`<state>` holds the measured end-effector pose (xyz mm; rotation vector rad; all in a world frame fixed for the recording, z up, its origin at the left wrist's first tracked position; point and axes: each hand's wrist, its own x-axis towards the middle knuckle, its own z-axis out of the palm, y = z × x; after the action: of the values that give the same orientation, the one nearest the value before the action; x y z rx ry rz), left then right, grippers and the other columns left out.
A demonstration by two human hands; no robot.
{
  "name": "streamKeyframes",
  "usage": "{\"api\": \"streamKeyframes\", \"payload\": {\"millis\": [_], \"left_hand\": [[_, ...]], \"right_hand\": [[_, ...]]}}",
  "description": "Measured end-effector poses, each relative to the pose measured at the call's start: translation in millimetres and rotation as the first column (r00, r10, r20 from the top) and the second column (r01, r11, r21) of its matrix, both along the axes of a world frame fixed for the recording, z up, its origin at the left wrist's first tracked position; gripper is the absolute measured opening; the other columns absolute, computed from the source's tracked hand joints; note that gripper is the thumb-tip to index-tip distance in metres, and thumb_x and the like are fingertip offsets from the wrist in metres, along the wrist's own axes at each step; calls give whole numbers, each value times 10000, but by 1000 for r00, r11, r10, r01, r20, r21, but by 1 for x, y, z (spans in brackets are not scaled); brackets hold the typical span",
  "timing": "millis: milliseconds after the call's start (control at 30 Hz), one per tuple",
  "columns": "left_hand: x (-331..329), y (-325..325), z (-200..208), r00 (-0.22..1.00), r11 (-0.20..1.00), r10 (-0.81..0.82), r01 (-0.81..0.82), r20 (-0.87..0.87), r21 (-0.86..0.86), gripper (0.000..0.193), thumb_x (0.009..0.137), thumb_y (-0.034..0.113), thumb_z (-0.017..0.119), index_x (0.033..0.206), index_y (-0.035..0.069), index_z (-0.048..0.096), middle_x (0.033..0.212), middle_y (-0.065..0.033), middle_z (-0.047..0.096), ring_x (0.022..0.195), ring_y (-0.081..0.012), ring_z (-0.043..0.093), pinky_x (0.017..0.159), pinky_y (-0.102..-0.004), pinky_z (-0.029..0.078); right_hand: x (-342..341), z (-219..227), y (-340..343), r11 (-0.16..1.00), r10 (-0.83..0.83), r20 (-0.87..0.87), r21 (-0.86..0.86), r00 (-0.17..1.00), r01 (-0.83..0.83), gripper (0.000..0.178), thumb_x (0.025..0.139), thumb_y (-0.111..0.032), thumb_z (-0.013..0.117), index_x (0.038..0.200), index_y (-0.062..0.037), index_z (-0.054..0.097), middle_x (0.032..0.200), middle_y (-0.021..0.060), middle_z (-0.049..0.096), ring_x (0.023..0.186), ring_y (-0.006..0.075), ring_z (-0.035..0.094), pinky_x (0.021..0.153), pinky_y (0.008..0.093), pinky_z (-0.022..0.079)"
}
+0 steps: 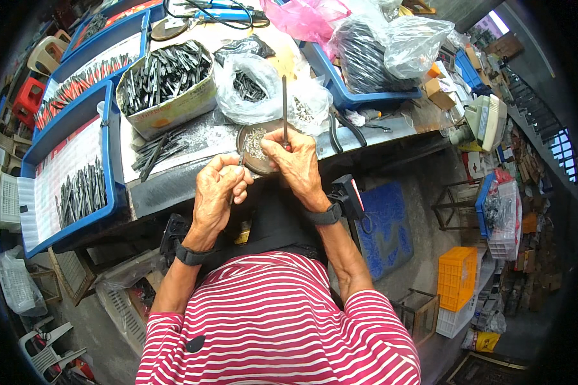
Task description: The person repeatedly picks up a metal rod and a small metal component, then joins them together by hand. The assembled parts are placed into a blue tray on the workbench. The person continues this process for multiple items.
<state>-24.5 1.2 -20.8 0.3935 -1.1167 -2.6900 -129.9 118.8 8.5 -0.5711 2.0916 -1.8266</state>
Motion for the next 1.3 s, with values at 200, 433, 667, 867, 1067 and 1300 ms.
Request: {"api": "streamKeyframes", "payload": {"millis": [200, 433, 667, 867, 1067, 1300], "left_hand": [[-2, 2, 3, 999, 1000, 14, -12, -46, 27, 207, 860, 68, 547, 1022, -13, 447, 739, -99, 561, 550, -78, 459, 467, -201, 406], [0, 2, 2, 997, 999, 18, -15, -72, 41, 197, 857, 63, 565, 1012, -2, 462, 767, -121, 584, 563, -91, 485, 487, -219, 440], [1, 2, 3, 997, 999, 34, -33, -64, 20, 215, 850, 70, 571, 1011, -22, 461, 747, -88, 572, 570, -82, 484, 480, -220, 446], [2, 1, 0, 991, 999, 38, -37, -128, 7, 163, 867, 63, 554, 993, 6, 467, 772, -80, 566, 609, -91, 493, 537, -228, 446], [2, 3, -3, 989, 996, 87, -90, -119, -16, 186, 890, 90, 523, 1024, -17, 451, 768, -75, 545, 600, -86, 498, 526, -230, 450], [2, 4, -2, 986, 995, 96, -94, -138, 25, 165, 885, 86, 546, 1000, 4, 459, 758, -71, 546, 615, -93, 494, 534, -230, 455]], "right_hand": [[20, 6, -8, 997, -25, -178, 61, 984, 37, 126, 820, -122, 627, 823, 4, 621, 606, -29, 520, 538, 28, 440, 472, 185, 339], [29, 6, -14, 992, -7, -339, 113, 941, 48, 123, 849, -107, 598, 822, 10, 575, 683, 32, 574, 609, 76, 529, 524, 241, 427], [34, 5, -16, 997, 5, -329, 74, 944, 20, 93, 853, -71, 582, 831, 16, 558, 670, 36, 564, 570, 78, 543, 488, 223, 436], [36, 4, -18, 995, -5, -429, 90, 903, 48, 90, 851, -55, 577, 817, 20, 540, 643, 51, 564, 560, 95, 571, 467, 241, 451], [41, 6, -20, 998, 6, -422, 53, 906, 18, 91, 857, -37, 562, 809, 30, 523, 614, 60, 556, 517, 117, 587, 426, 247, 463], [46, 4, -25, 999, -3, -301, -37, 954, -9, 90, 875, -38, 540, 830, 35, 514, 610, 65, 551, 498, 115, 583, 389, 229, 467]]}}
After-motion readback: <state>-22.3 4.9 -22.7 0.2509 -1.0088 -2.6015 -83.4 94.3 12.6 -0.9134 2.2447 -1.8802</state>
